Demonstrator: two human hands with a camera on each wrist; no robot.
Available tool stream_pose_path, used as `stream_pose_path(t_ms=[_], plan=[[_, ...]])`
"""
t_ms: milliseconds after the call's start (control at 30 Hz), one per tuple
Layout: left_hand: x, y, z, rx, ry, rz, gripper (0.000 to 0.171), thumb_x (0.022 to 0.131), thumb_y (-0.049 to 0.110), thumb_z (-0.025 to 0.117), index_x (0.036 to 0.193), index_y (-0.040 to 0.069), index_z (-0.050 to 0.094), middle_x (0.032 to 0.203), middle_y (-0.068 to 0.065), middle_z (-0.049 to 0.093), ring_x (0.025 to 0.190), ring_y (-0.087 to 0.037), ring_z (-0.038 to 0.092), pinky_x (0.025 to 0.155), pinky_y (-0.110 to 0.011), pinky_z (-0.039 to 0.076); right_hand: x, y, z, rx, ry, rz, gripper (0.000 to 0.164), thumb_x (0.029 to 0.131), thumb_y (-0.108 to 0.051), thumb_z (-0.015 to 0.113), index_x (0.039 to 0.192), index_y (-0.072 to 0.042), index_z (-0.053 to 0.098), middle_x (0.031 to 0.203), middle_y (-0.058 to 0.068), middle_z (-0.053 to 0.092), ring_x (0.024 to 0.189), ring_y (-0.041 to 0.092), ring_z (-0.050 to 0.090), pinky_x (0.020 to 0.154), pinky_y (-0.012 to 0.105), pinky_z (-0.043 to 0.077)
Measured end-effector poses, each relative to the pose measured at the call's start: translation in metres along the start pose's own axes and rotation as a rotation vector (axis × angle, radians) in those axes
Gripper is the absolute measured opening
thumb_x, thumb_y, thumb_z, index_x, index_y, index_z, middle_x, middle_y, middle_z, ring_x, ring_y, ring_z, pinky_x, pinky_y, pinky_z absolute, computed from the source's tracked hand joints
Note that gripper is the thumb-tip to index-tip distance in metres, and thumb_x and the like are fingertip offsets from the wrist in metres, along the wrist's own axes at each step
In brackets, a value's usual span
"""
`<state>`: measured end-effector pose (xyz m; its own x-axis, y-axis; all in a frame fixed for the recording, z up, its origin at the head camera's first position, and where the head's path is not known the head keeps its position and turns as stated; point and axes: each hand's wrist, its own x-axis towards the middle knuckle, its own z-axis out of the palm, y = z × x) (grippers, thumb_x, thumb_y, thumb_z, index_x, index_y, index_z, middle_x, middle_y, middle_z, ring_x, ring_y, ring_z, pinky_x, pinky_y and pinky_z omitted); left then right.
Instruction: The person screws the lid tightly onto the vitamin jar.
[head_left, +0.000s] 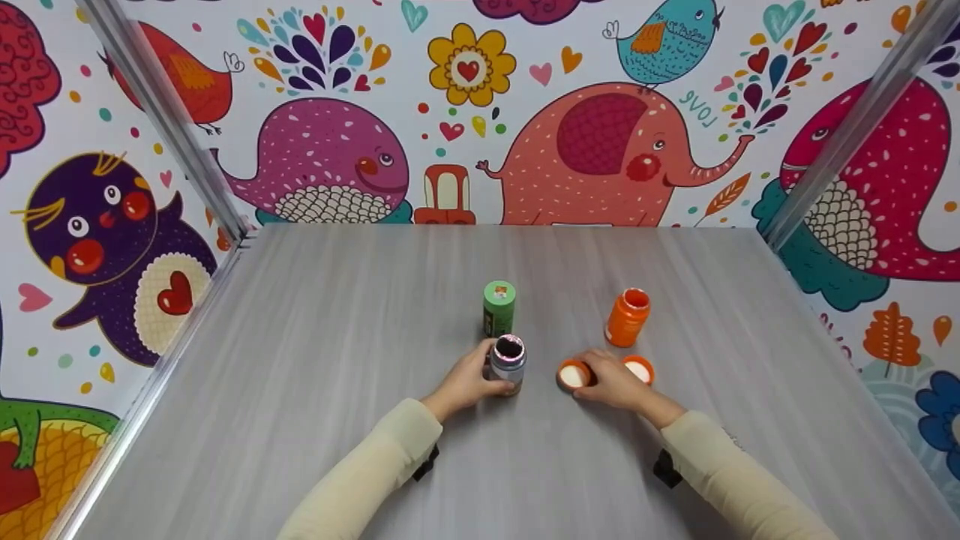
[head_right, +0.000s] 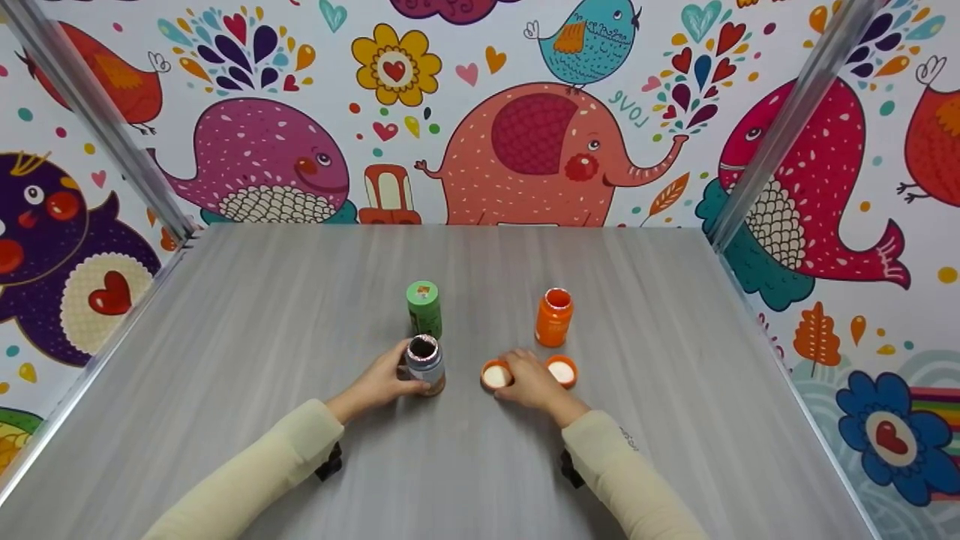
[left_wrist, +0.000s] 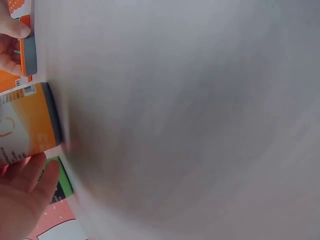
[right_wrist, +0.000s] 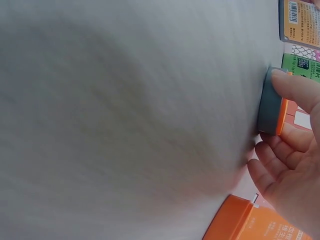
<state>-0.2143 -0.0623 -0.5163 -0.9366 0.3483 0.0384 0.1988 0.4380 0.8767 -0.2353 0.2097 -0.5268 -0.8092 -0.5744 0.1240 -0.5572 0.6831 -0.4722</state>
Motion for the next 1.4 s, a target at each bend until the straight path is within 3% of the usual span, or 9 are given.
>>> stream_pose_path(t_ms=[200,400,500,767,1000,1133,1400], plan=[[0.0,-0.002,0.0,0.0,0.005,-0.001,0.066,0.072,0.014,0.077,0.127,0.005,0.042,0.124,-0.015,0.053,0.114,-0.03,0.051,0.098,-0.044,0.038,0.001,0.0,-0.002,-0.007,-0.022,0.004,0.046,0.072,-0.016,0.076,0.107,0.007,0.056,0.1,0.016,0.058,0.093,0.031,0.054,0.081,0.045,0.044],[0.001,-0.002,0.0,-0.011,-0.003,-0.017,0.065,0.073,0.014,0.077,0.127,0.006,0.043,0.125,-0.014,0.053,0.115,-0.03,0.051,0.098,-0.044,0.038,0.009,-0.008,-0.013,0.119,-0.079,0.061,0.047,0.075,-0.016,0.074,0.111,0.007,0.054,0.103,0.017,0.059,0.091,0.029,0.056,0.079,0.043,0.047],[0.001,-0.002,0.0,-0.012,-0.006,-0.016,0.065,0.072,0.013,0.077,0.127,0.007,0.043,0.125,-0.013,0.053,0.115,-0.029,0.051,0.098,-0.043,0.038,0.015,-0.017,-0.023,0.178,-0.092,0.07,0.047,0.075,-0.014,0.073,0.112,0.007,0.053,0.103,0.018,0.059,0.091,0.029,0.057,0.078,0.044,0.048],[0.001,-0.002,-0.001,-0.035,-0.016,-0.023,0.065,0.072,0.013,0.077,0.127,0.006,0.043,0.125,-0.012,0.053,0.114,-0.028,0.051,0.098,-0.042,0.039,0.034,-0.051,-0.041,0.199,-0.108,0.097,0.047,0.075,-0.012,0.073,0.114,0.005,0.052,0.104,0.015,0.058,0.091,0.026,0.055,0.078,0.039,0.05],[0.003,-0.001,-0.001,-0.025,-0.024,-0.018,0.064,0.073,0.011,0.076,0.127,0.005,0.043,0.124,-0.013,0.054,0.113,-0.029,0.052,0.096,-0.041,0.041,0.043,-0.069,-0.048,0.145,-0.087,0.035,0.046,0.074,-0.011,0.073,0.113,0.003,0.052,0.102,0.013,0.055,0.085,0.021,0.052,0.073,0.032,0.049],[0.005,0.001,-0.001,-0.019,-0.028,-0.054,0.065,0.074,0.012,0.076,0.129,0.006,0.042,0.127,-0.012,0.052,0.116,-0.028,0.051,0.098,-0.042,0.039,0.045,-0.076,-0.05,0.128,-0.072,0.036,0.046,0.074,-0.01,0.073,0.114,0.002,0.053,0.102,0.011,0.054,0.085,0.019,0.052,0.075,0.033,0.05],[0.01,0.001,-0.005,-0.003,-0.034,-0.079,0.067,0.075,0.014,0.075,0.131,0.007,0.04,0.129,-0.013,0.051,0.117,-0.027,0.05,0.099,-0.041,0.038,0.049,-0.085,-0.053,-0.003,-0.028,-0.066,0.052,0.074,-0.01,0.073,0.119,0.004,0.051,0.107,0.014,0.05,0.093,0.022,0.052,0.083,0.036,0.05]])
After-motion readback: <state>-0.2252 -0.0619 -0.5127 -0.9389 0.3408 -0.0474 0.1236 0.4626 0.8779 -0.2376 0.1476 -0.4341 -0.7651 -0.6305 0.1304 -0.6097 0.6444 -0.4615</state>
